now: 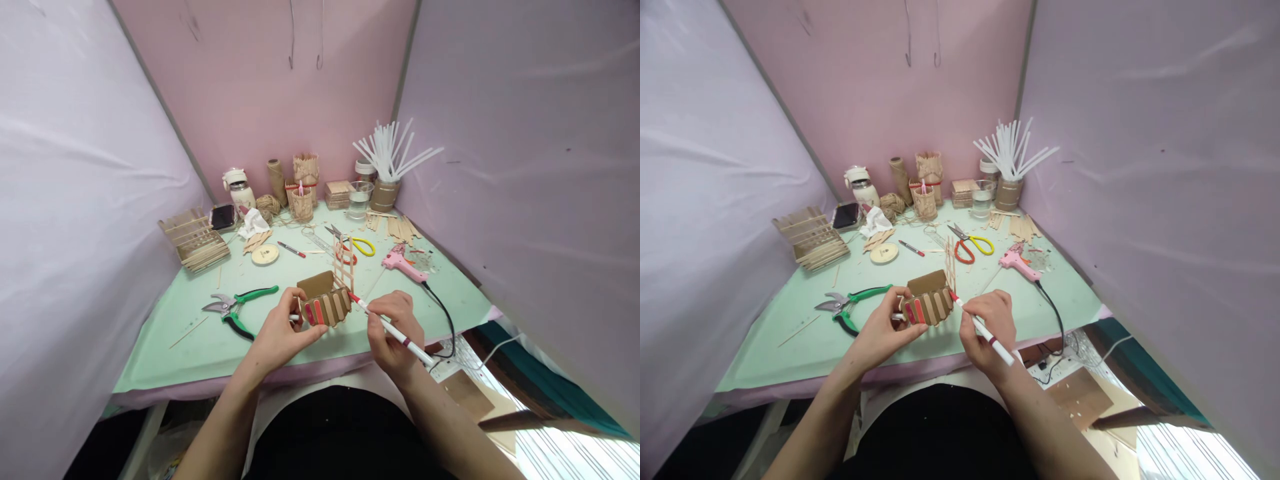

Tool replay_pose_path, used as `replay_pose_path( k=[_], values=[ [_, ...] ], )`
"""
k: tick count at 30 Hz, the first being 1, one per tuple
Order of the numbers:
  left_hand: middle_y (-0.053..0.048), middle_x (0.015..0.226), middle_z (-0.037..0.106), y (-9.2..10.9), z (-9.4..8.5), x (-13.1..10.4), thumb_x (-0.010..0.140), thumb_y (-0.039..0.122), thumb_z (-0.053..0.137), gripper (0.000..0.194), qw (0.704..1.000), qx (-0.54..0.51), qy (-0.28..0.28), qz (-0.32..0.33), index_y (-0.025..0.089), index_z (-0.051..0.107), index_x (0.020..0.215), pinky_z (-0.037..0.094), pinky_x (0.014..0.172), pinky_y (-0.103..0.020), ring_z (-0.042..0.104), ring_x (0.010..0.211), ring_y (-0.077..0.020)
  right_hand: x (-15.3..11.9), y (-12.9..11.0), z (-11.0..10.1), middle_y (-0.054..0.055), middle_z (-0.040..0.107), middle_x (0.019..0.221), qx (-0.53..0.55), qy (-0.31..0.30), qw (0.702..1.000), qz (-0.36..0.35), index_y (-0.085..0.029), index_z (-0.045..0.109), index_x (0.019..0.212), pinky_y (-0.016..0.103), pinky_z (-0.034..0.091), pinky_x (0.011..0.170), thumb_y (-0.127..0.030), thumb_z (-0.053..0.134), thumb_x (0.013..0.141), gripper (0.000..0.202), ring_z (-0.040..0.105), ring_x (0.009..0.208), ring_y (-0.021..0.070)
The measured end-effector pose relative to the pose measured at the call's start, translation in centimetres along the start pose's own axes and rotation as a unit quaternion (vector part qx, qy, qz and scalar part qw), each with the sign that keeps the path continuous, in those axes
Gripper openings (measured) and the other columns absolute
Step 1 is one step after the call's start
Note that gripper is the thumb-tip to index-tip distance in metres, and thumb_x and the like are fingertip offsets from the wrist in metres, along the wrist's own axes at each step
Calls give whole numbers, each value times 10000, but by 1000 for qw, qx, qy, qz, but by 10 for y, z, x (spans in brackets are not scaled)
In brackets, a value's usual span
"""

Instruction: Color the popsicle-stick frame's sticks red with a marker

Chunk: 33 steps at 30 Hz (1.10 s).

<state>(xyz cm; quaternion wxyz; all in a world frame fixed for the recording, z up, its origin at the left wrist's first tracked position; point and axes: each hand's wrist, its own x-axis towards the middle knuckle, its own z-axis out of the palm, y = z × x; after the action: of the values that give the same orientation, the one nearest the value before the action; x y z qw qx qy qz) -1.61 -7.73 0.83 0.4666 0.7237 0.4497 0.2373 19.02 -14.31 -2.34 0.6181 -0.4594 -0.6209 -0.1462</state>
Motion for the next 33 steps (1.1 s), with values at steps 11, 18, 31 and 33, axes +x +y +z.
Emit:
replay_pose_path(
  k=[11, 18, 31, 33],
  values=[
    [41, 906, 571, 0, 1, 0, 764, 420, 754, 486, 1000, 0, -3, 1, 258, 425, 1084, 395, 592, -234, 465, 625, -92, 1, -1, 0, -16, 674, 768, 4, 5, 1000, 4, -235, 596, 968, 384, 438, 751, -86, 574, 838, 199, 627, 667, 161],
    [42, 901, 567, -1, 1, 1, 760, 413, 758, 493, 1000, -2, 2, 4, 259, 427, 1090, 402, 587, -232, 476, 627, -92, 1, 0, 0, -13, 671, 770, 4, 2, 1000, -1, -231, 589, 972, 388, 438, 758, -82, 571, 846, 196, 624, 674, 160],
    [52, 890, 558, 2, 1, -1, 771, 407, 751, 480, 1000, 3, -4, -6, 263, 418, 1085, 392, 594, -238, 448, 627, -91, 2, -1, 0, -9, 675, 780, 8, 6, 1000, 1, -223, 594, 979, 386, 431, 762, -71, 575, 844, 204, 626, 679, 159],
    [50, 896, 558, 2, 1, -1, 771, 405, 752, 482, 1000, 5, -4, -5, 262, 419, 1089, 399, 602, -240, 461, 635, -94, 3, -2, 0, -7, 672, 779, 10, 7, 1000, 0, -222, 594, 976, 386, 434, 762, -71, 575, 845, 201, 627, 681, 161]
  ],
)
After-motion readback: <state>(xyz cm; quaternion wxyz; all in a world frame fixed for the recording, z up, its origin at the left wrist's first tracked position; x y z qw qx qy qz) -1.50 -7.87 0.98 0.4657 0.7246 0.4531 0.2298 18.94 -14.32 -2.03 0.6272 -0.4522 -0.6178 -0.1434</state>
